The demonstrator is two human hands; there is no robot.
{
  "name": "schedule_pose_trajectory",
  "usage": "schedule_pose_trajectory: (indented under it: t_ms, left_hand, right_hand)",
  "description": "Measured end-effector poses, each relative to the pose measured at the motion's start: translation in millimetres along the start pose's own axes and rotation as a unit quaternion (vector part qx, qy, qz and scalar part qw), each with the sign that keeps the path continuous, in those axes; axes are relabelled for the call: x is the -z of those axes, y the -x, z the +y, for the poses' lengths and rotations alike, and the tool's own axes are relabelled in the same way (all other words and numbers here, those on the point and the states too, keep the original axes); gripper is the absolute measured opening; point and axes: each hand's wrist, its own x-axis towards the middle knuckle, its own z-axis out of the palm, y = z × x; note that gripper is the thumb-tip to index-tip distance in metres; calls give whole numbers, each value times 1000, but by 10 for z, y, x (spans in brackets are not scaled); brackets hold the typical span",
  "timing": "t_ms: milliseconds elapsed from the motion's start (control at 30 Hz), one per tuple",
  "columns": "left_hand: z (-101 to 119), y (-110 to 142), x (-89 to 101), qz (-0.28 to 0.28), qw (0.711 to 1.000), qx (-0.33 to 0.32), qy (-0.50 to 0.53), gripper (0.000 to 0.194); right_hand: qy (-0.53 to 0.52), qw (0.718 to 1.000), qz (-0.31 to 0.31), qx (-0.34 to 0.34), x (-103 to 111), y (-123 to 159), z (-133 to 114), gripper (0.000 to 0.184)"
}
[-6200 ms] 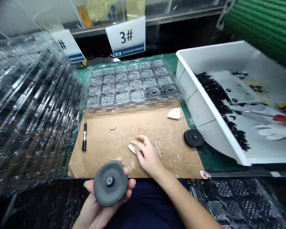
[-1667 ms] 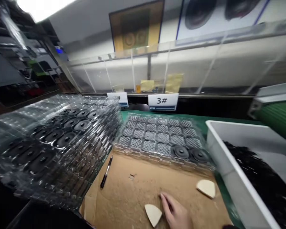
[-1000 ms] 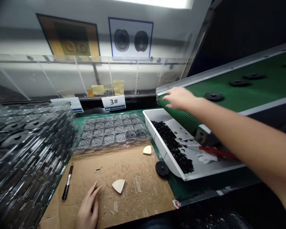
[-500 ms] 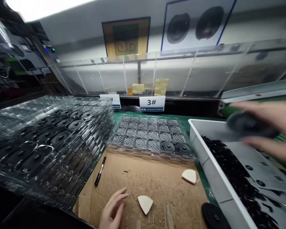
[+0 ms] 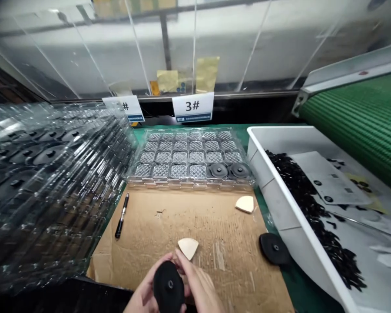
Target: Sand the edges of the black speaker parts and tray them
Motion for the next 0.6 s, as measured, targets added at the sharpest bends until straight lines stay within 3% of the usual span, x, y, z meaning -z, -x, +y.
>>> schedule_pose_trajectory:
  t_ms: [100, 200, 333, 467, 567, 600]
  left_hand:
    - [162, 133, 67, 18, 999, -12, 49, 51]
    - [272, 220, 92, 22, 996, -66, 63, 53]
    - [355, 259, 118, 29, 991, -106, 80, 50]
    - [389, 249, 126, 45, 991, -96, 75, 48]
    - [388, 240, 80, 78, 992, -90, 35, 57]
    - [387, 244, 56, 88, 992, -91, 22, 60]
  right_hand:
    - [70, 997, 11, -36, 18, -221, 102, 50]
    - [114, 991, 27, -70, -74, -363, 277, 33]
    - [82, 996, 2, -23, -244, -384, 325, 26]
    - [59, 998, -15, -7, -138, -502, 12, 24]
    - [39, 999, 8, 0, 11, -616, -440, 23]
    - [13, 999, 23, 32, 36, -630, -600, 23]
